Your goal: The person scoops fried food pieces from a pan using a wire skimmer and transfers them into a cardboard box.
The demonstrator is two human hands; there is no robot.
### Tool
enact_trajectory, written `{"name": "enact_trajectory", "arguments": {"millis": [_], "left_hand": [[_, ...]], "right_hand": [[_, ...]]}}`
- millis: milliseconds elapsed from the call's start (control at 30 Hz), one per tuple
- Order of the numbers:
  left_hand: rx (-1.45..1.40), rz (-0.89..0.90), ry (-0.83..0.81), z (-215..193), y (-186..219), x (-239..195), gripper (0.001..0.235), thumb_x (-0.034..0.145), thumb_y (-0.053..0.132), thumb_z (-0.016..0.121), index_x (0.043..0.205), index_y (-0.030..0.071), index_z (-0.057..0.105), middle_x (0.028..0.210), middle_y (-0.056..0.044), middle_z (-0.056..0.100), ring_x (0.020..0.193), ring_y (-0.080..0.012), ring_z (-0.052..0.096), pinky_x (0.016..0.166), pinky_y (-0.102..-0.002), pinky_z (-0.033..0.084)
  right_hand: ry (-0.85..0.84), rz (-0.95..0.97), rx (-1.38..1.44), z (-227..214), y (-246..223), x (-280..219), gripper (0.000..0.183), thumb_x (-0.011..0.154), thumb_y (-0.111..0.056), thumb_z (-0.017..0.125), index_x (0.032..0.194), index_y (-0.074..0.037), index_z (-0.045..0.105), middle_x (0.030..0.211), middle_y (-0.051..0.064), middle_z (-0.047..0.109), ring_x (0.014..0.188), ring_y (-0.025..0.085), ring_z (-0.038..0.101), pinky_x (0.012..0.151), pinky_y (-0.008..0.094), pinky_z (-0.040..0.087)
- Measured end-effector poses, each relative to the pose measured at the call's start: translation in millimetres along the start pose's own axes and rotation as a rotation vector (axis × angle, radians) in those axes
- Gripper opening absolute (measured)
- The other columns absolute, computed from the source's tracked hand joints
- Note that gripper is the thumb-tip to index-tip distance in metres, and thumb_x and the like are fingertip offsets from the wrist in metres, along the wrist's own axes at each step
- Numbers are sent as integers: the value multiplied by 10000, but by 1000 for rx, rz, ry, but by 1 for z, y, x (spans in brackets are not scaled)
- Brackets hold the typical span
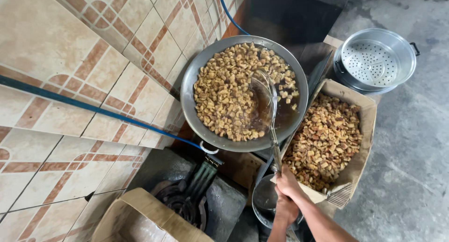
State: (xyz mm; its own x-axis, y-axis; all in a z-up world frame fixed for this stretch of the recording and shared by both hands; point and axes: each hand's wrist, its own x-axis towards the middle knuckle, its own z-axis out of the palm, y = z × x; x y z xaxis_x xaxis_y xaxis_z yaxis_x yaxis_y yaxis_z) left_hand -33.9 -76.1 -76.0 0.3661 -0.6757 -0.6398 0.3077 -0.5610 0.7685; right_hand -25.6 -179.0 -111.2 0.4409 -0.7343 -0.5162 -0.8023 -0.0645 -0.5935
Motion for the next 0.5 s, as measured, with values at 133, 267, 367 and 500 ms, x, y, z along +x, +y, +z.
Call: {"name": "enact_trajectory", "arguments": {"millis": [133, 267, 367, 500], "left_hand": [[-196, 323, -81, 28, -14, -12, 713, 984, 128, 648, 1532, 49, 199, 1380, -149, 621, 1206, -254, 624, 1051, -355, 496], [-333, 616, -246, 43, -17, -18, 522, 1042, -19, 610, 1527, 24, 422, 1447, -157, 588, 1305, -237, 570, 1140, -339, 407], [-485, 159, -434, 31, -19, -19, 250, 1026, -3, 614, 1267, -63, 581, 1038, -151, 638, 802, -197, 556, 606, -307, 459], [-404, 143, -406, -4, -22, -33, 348, 946, -23, 625, 1284, -61, 552, 950, -107, 636, 731, -173, 592, 557, -305, 483]], "right_hand": [[-17, 126, -16, -60, -30, -48, 311, 1017, -185, 505, 1236, 18, 418, 975, 328, 692, 858, 459, 736, 758, 560, 575], [109, 57, -58, -72, -24, -60, 525, 907, -31, 538, 1383, 9, 320, 1063, 295, 635, 868, 433, 731, 682, 515, 632], [285, -55, -218, -53, 10, -43, 528, 815, -39, 710, 1233, 63, 404, 1027, 333, 647, 936, 479, 676, 776, 517, 570], [251, 127, -82, -11, 25, -39, 544, 790, -42, 718, 1214, 56, 392, 972, 299, 674, 887, 450, 712, 711, 502, 606]]}}
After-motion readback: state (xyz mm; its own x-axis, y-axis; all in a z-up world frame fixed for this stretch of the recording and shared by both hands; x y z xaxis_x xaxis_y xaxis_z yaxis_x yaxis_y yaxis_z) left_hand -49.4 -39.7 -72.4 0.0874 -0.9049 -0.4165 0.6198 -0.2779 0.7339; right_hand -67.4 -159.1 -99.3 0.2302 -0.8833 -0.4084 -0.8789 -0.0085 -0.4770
